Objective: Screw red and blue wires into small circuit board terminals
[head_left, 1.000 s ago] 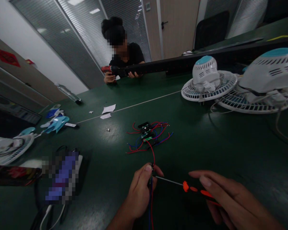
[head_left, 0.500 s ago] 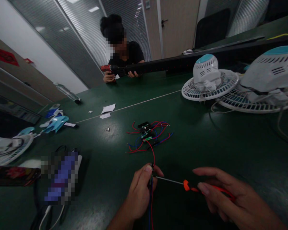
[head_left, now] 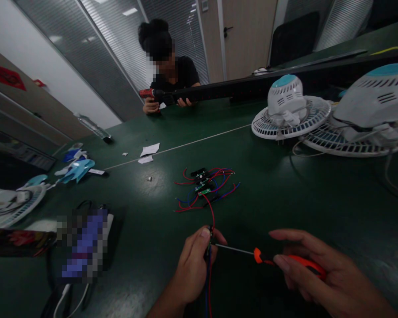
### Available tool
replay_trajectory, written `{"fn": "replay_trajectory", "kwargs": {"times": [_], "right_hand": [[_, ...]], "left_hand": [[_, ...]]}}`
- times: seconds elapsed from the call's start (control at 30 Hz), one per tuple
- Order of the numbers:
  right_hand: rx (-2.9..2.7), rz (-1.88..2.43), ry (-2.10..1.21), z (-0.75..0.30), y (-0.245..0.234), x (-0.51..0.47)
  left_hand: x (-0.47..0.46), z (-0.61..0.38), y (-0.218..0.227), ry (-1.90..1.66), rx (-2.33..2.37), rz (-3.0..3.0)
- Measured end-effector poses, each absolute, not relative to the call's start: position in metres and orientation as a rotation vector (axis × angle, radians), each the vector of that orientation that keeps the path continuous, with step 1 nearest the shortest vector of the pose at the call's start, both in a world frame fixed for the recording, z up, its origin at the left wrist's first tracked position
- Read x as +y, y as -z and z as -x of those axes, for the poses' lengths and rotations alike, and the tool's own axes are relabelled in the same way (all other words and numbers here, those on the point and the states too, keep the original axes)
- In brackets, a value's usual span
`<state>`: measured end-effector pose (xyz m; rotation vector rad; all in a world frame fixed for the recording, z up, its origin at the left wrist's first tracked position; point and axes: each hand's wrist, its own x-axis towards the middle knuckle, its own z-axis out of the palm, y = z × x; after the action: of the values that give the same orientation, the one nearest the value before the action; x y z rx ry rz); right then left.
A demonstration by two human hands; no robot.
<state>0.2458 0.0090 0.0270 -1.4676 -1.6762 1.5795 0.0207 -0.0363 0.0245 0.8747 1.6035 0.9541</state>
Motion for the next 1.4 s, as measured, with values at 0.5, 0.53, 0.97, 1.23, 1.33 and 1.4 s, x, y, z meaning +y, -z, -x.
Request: {"fn": "replay_trajectory", "kwargs": {"times": [0.5,0.53,0.97,1.23,1.33,1.4], "right_hand": [[-1.443,1.491,-1.735,-0.251,-0.015,-0.004],[-1.431,1.513,-1.779,-0.251,-0.014,-0.005],[-1.736,1.35,-1.612,-0.252,-0.013,-0.001],[-1.647,1.349,-1.695,-0.25,-0.016,0.002],[-1.656,1.376,-1.655,-0.248,-0.019,0.003],[-1.657,1.407,-1.63,-0.249,-0.02,0.003]], "left_hand": [[-0.036,-0.023,-0.026,-0.979,1.628,-0.859],[-0.036,-0.023,-0.026,-0.977,1.633,-0.86],[-0.036,-0.021,-0.025,-0.981,1.574,-0.849],[-0.036,-0.021,-0.024,-0.971,1.578,-0.867],[-0.035,-0.021,-0.024,-0.978,1.598,-0.874],[-0.035,-0.02,-0.023,-0.969,1.601,-0.87]]}}
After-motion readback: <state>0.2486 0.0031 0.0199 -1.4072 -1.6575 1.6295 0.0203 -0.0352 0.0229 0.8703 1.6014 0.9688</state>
